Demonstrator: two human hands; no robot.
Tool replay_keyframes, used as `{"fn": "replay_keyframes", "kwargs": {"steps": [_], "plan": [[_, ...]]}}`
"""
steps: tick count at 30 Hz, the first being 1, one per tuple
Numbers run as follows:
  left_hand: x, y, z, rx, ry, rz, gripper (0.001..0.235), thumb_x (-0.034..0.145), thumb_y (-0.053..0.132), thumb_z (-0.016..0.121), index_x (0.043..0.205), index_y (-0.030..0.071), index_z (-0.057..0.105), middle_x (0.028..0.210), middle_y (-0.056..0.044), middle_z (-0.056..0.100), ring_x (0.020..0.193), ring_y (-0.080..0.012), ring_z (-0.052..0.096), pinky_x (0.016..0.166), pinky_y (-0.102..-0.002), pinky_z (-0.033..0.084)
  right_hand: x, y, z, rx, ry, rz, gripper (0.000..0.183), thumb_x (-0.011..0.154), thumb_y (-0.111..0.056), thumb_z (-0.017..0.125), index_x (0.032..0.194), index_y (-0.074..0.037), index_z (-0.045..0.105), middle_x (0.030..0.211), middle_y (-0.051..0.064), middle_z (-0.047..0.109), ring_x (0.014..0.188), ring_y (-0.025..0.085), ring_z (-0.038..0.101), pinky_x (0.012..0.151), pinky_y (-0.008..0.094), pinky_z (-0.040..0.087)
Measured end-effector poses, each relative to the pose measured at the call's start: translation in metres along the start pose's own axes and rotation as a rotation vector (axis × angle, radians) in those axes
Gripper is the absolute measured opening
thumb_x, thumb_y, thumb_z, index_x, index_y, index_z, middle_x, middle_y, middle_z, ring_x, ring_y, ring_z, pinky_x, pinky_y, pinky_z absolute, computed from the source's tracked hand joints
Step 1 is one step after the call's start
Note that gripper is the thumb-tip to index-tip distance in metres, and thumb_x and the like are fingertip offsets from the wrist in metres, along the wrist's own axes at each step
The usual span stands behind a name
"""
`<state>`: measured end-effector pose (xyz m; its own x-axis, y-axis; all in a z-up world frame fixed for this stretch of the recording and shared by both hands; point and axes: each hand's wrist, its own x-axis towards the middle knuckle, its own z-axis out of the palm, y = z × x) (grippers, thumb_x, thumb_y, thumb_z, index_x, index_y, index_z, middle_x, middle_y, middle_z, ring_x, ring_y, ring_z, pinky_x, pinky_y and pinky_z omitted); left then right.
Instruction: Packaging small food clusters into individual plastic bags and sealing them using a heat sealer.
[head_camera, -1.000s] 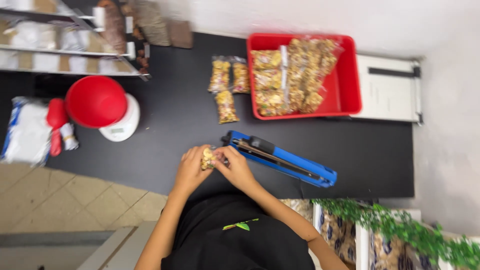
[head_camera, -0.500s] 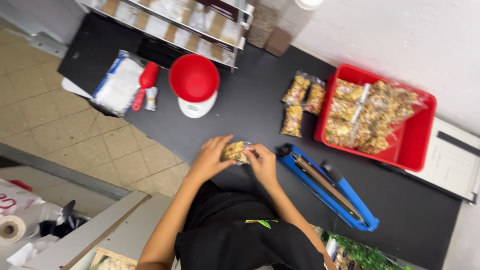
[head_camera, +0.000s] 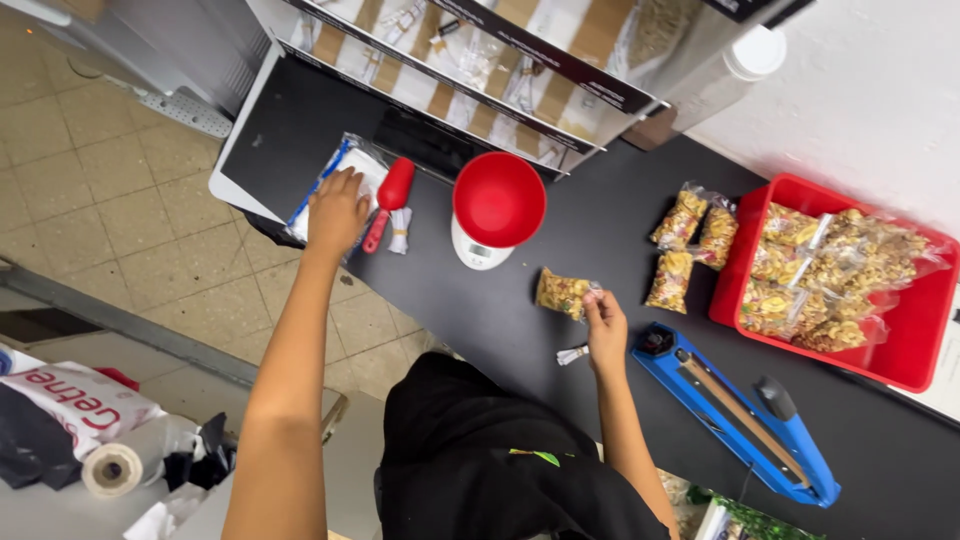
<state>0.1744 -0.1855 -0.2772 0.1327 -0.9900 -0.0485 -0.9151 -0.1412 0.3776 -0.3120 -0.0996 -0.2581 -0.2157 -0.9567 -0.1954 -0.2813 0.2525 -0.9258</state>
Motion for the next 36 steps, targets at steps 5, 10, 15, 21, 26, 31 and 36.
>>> {"fn": "replay_keyframes", "kwargs": {"steps": [5,10,15,21,26,31,36], "plan": [[0.033,-0.013,0.022,0.154,-0.277,0.037,0.043,0.106,0.041,0.044,0.147,0.033,0.056,0.164,-0.003,0.039,0.153,-0.0281,0.030,0.113,-0.059,0.029,-0.002,-0.014,0.013,-0.024,0.116,0.077,0.010,0.103,-0.015,0.066,0.094,-0.011,0.068,0.073,-0.003,0.060,0.071,0.010,0.054,0.068,0.026,0.049],[0.022,0.000,0.013,0.222,-0.289,0.032,0.046,0.104,0.033,0.053,0.150,0.033,0.055,0.164,-0.014,0.035,0.152,-0.0356,0.028,0.111,-0.065,0.026,0.000,-0.012,0.017,-0.063,0.207,0.077,0.012,0.104,-0.015,0.066,0.092,-0.011,0.066,0.071,-0.001,0.056,0.069,0.011,0.052,0.065,0.027,0.046],[0.003,-0.007,0.019,0.197,-0.201,0.063,0.044,0.101,0.026,0.060,0.145,0.022,0.062,0.156,-0.018,0.042,0.147,-0.0390,0.034,0.109,-0.062,0.034,0.001,0.015,0.023,0.129,0.342,0.146,0.008,0.106,-0.014,0.060,0.099,-0.012,0.062,0.083,-0.001,0.058,0.076,0.010,0.059,0.068,0.024,0.057],[0.003,-0.028,0.016,0.069,-0.185,0.163,0.050,0.095,0.018,0.066,0.142,0.002,0.062,0.155,-0.021,0.042,0.148,-0.0412,0.036,0.113,-0.056,0.040,-0.004,0.015,0.039,0.398,0.423,0.205,0.008,0.108,-0.014,0.055,0.102,-0.011,0.055,0.103,0.005,0.058,0.092,0.016,0.065,0.084,0.033,0.063],[0.007,-0.046,0.008,-0.072,-0.234,0.214,0.052,0.092,0.016,0.066,0.141,0.000,0.062,0.160,-0.016,0.038,0.149,-0.0377,0.036,0.118,-0.052,0.037,-0.019,-0.008,0.056,0.621,0.341,0.282,0.004,0.108,-0.010,0.049,0.109,-0.014,0.049,0.132,0.005,0.057,0.126,0.023,0.063,0.097,0.033,0.059],[-0.003,-0.052,0.019,0.195,-0.101,0.294,0.040,0.091,0.023,0.074,0.128,0.011,0.063,0.150,-0.007,0.057,0.144,-0.0246,0.045,0.112,-0.046,0.035,-0.038,-0.017,0.074,0.332,0.312,0.139,0.020,0.103,-0.002,0.055,0.120,-0.011,0.050,0.148,0.011,0.045,0.135,0.027,0.056,0.098,0.030,0.054],[0.003,-0.065,0.052,0.221,-0.007,0.278,0.054,0.088,0.024,0.079,0.137,0.015,0.059,0.116,0.000,0.062,0.124,-0.0196,0.051,0.110,-0.046,0.031,-0.050,-0.010,0.077,0.128,0.263,-0.010,0.020,0.100,0.002,0.059,0.116,-0.009,0.054,0.144,0.012,0.047,0.132,0.028,0.056,0.103,0.042,0.049]]}}
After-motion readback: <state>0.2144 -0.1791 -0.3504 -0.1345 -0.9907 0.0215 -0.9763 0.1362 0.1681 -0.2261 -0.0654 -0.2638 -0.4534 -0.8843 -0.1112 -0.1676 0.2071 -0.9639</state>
